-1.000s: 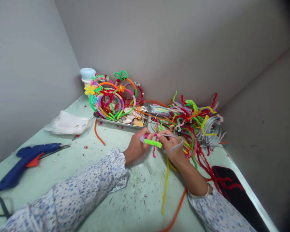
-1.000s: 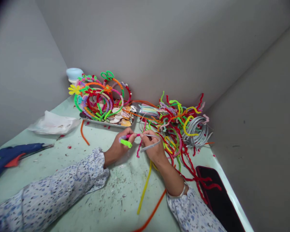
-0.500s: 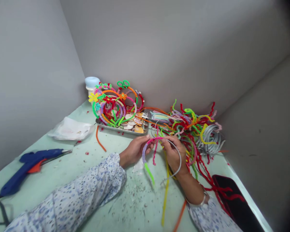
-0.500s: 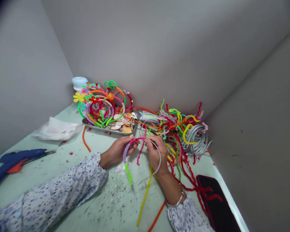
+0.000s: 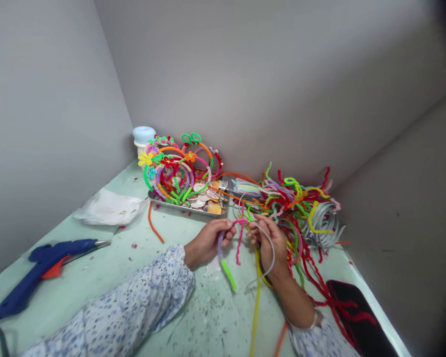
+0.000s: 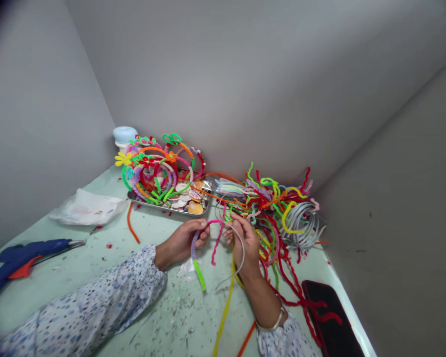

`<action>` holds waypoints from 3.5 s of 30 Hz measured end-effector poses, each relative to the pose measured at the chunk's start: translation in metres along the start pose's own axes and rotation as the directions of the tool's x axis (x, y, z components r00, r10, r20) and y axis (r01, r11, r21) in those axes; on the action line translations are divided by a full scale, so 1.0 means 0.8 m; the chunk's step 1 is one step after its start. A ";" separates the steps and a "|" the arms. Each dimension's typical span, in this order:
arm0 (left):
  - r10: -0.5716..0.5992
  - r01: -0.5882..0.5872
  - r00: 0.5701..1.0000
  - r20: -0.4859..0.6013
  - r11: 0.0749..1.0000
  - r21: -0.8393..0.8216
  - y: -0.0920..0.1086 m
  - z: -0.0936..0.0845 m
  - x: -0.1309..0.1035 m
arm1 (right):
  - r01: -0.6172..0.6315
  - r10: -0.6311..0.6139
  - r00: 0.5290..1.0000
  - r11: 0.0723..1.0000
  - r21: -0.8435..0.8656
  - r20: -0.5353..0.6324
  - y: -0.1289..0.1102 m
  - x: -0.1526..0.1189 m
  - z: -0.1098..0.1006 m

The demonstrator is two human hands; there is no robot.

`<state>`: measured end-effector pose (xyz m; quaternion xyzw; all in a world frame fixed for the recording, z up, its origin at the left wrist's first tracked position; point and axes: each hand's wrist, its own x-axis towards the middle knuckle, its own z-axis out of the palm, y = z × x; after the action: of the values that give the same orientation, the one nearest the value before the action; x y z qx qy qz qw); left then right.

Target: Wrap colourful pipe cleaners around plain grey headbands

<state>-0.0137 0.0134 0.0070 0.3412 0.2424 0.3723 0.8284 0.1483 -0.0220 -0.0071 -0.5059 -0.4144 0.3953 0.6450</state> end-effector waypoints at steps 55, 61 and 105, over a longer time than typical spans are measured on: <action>-0.073 0.073 0.989 0.127 0.997 0.011 -0.004 -0.004 -0.010 | 0.016 0.042 0.991 0.905 -0.425 0.125 -0.064 -0.030 0.027; -0.097 0.092 0.984 0.152 0.995 0.036 -0.004 -0.004 -0.009 | 0.107 -0.027 0.988 0.833 -0.543 0.154 -0.073 -0.030 0.026; -0.016 0.017 1.000 0.008 0.985 -0.170 0.001 -0.005 0.000 | 0.294 -0.263 0.954 0.727 -0.620 0.144 -0.009 0.016 -0.024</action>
<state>-0.0170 0.0156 0.0050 0.2686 0.2098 0.3837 0.8583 0.1714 -0.0179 -0.0013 -0.6166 -0.6092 0.1423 0.4780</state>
